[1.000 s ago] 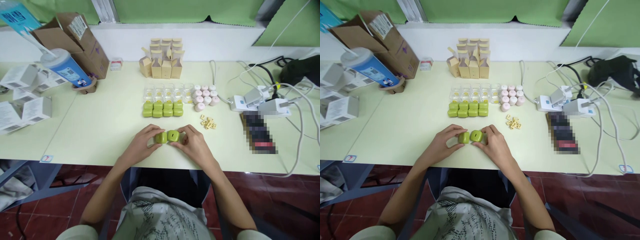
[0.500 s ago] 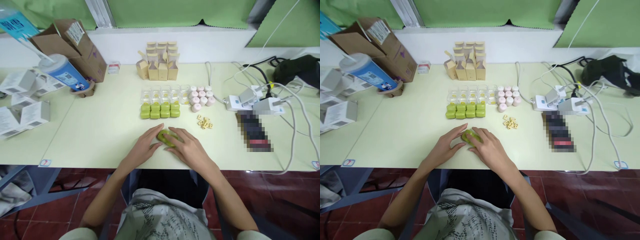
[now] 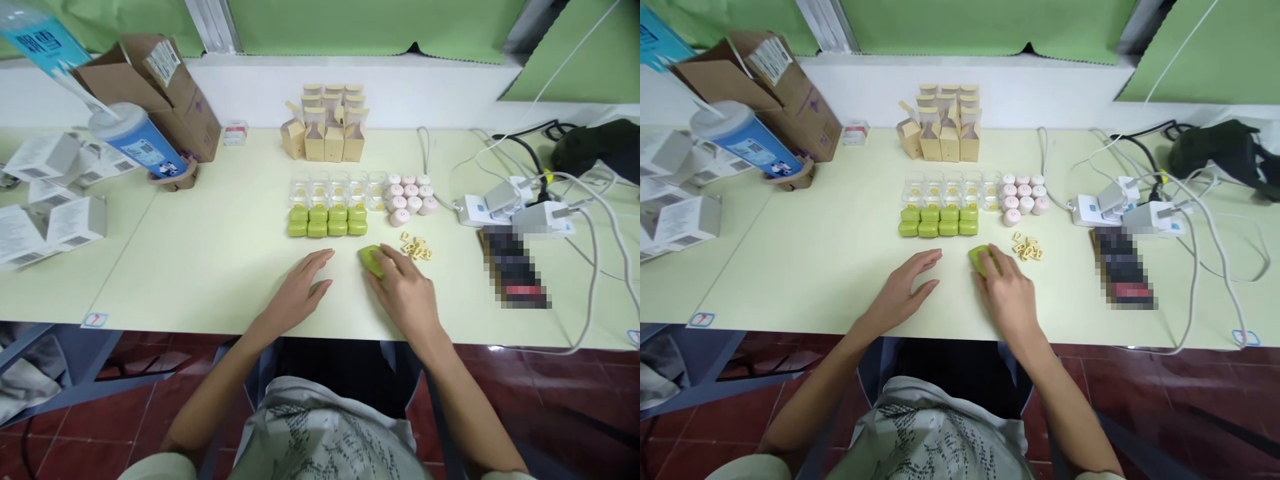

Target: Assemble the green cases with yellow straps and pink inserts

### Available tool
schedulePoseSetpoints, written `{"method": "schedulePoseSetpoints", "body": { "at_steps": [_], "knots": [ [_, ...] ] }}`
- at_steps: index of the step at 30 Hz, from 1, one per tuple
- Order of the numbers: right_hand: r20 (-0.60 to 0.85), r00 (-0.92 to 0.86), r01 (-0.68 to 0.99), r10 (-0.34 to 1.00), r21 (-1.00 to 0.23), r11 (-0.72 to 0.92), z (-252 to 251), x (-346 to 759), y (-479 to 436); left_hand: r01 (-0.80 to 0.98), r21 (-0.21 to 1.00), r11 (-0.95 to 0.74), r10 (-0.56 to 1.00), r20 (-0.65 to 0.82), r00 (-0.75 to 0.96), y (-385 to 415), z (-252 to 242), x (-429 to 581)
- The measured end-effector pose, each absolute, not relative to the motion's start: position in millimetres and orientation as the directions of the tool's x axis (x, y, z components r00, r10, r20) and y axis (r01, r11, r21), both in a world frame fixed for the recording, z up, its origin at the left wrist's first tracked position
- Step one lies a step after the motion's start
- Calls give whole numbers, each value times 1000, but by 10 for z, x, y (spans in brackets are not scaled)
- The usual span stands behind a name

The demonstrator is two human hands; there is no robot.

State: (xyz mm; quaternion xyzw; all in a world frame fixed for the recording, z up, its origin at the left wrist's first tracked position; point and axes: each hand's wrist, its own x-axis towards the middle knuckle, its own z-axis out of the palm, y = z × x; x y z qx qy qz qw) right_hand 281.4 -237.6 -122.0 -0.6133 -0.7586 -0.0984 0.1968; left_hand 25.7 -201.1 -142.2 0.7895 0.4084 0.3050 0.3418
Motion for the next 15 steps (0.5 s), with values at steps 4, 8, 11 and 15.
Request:
{"method": "schedulePoseSetpoints", "body": {
  "at_steps": [4,8,11,15],
  "knots": [
    [359,-54,997,932,-28,68,-1142,2960,-2182,462,755,-464,849,231,475,-2003,-1451,258],
    [336,-35,994,941,-87,69,-1051,3095,-2152,480,745,-463,853,230,468,-2012,-1450,266],
    [309,-21,969,951,-227,95,-1085,3255,-2204,487,737,-469,850,225,477,-2014,-1441,271],
    [272,-118,918,955,-337,209,-1195,3355,-2166,527,687,-501,838,230,495,-2011,-1436,282]
  ]
}}
